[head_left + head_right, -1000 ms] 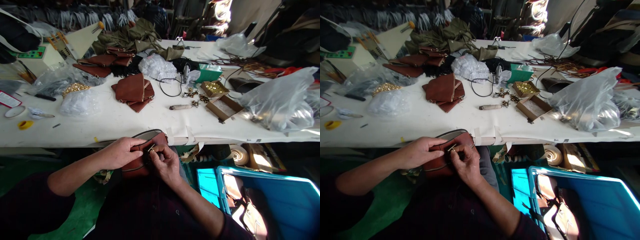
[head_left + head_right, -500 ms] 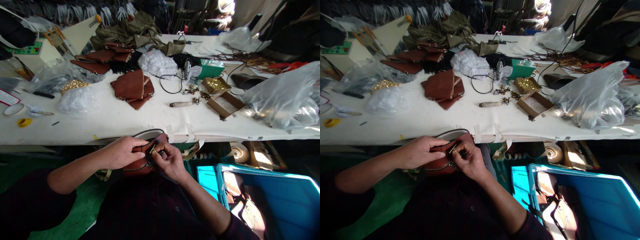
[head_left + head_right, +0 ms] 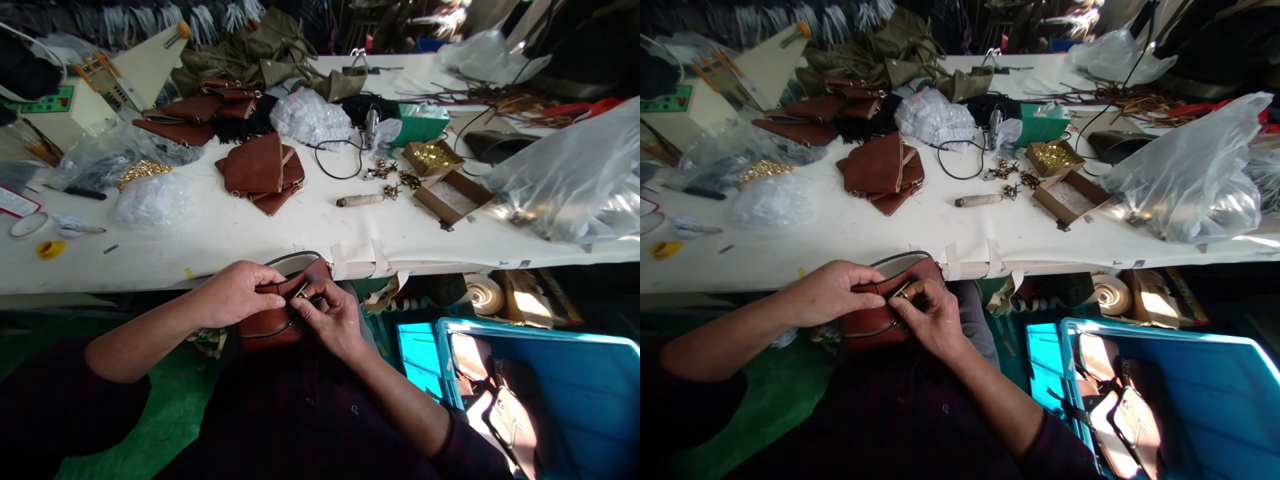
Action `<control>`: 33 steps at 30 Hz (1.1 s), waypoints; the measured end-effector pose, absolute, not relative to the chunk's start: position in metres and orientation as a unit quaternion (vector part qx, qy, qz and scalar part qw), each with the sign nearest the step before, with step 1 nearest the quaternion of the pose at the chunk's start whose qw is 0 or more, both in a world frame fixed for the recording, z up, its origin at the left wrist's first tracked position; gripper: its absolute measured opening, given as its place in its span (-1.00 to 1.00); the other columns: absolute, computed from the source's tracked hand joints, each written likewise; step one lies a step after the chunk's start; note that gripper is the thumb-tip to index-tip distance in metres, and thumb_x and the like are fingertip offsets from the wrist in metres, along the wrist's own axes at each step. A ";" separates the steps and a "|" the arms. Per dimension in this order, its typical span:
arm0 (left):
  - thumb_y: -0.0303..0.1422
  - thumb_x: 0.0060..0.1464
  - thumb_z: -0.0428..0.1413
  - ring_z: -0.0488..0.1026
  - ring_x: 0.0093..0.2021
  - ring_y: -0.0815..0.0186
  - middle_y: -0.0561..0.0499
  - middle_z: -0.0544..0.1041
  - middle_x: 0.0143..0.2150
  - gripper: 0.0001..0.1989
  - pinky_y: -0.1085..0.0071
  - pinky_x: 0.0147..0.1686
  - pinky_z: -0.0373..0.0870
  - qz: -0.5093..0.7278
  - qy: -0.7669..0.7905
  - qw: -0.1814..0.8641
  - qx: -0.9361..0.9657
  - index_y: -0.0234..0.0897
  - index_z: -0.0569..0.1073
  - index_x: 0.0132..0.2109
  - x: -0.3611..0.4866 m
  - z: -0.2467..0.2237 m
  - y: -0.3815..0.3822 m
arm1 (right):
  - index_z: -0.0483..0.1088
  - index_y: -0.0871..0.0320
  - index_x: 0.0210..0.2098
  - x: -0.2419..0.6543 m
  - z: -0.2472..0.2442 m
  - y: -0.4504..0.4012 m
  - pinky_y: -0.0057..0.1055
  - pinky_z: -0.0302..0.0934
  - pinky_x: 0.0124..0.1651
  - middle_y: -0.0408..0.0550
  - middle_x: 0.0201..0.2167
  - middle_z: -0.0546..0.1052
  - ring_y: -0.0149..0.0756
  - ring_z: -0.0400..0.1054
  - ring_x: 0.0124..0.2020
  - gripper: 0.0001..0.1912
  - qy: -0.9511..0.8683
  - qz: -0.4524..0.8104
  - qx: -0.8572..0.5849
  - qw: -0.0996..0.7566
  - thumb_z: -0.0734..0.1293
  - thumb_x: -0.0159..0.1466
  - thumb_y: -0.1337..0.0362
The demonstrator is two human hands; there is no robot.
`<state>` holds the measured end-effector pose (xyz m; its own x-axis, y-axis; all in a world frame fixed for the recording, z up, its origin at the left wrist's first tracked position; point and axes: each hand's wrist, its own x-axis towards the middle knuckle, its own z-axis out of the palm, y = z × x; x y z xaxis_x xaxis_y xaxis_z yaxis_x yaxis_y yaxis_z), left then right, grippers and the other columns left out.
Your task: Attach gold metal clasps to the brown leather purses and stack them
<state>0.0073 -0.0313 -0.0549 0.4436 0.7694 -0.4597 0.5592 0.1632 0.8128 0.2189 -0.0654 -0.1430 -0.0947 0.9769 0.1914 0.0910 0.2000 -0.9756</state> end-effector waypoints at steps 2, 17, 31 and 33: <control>-0.21 0.17 0.23 0.60 -0.25 0.24 0.09 0.71 -0.19 -0.73 0.44 -0.28 0.47 0.092 0.524 0.550 0.644 -0.20 0.65 -0.04 0.009 -0.054 -0.032 | 0.51 0.08 -0.40 0.218 -0.143 -0.067 -0.37 0.31 -0.31 -0.13 -0.43 0.58 -0.32 0.40 -0.42 -0.74 -0.595 0.439 -0.449 0.502 0.52 0.30 0.07; -0.24 0.14 0.20 0.56 -0.32 0.28 0.10 0.70 -0.28 -0.77 0.50 -0.36 0.42 0.102 0.561 0.472 0.673 -0.21 0.68 -0.12 0.024 -0.055 -0.039 | 0.42 0.05 -0.42 0.221 -0.139 -0.069 -0.34 0.35 -0.27 -0.14 -0.45 0.60 -0.30 0.49 -0.42 -0.80 -0.642 0.367 -0.445 0.506 0.48 0.27 0.18; -0.28 0.12 0.17 0.41 -0.41 0.33 0.13 0.56 -0.44 -0.83 0.48 -0.42 0.27 0.103 0.579 0.418 0.692 -0.23 0.63 -0.27 0.033 -0.058 -0.042 | 0.52 0.07 -0.36 0.228 -0.150 -0.068 -0.37 0.36 -0.27 -0.13 -0.39 0.62 -0.31 0.46 -0.40 -0.73 -0.638 0.421 -0.418 0.491 0.51 0.34 0.04; -0.28 0.14 0.17 0.46 -0.33 0.29 0.11 0.60 -0.39 -0.83 0.46 -0.34 0.32 0.101 0.577 0.423 0.692 -0.20 0.65 -0.24 0.033 -0.057 -0.045 | 0.53 0.06 -0.37 0.227 -0.150 -0.069 -0.39 0.35 -0.30 -0.14 -0.42 0.60 -0.32 0.44 -0.43 -0.71 -0.627 0.419 -0.436 0.491 0.51 0.33 0.01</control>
<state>0.0332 -0.0452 -0.0566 0.3142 0.8833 -0.3479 0.7121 0.0231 0.7017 0.2273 -0.0687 -0.1504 -0.1373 0.9582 0.2509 0.1360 0.2691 -0.9534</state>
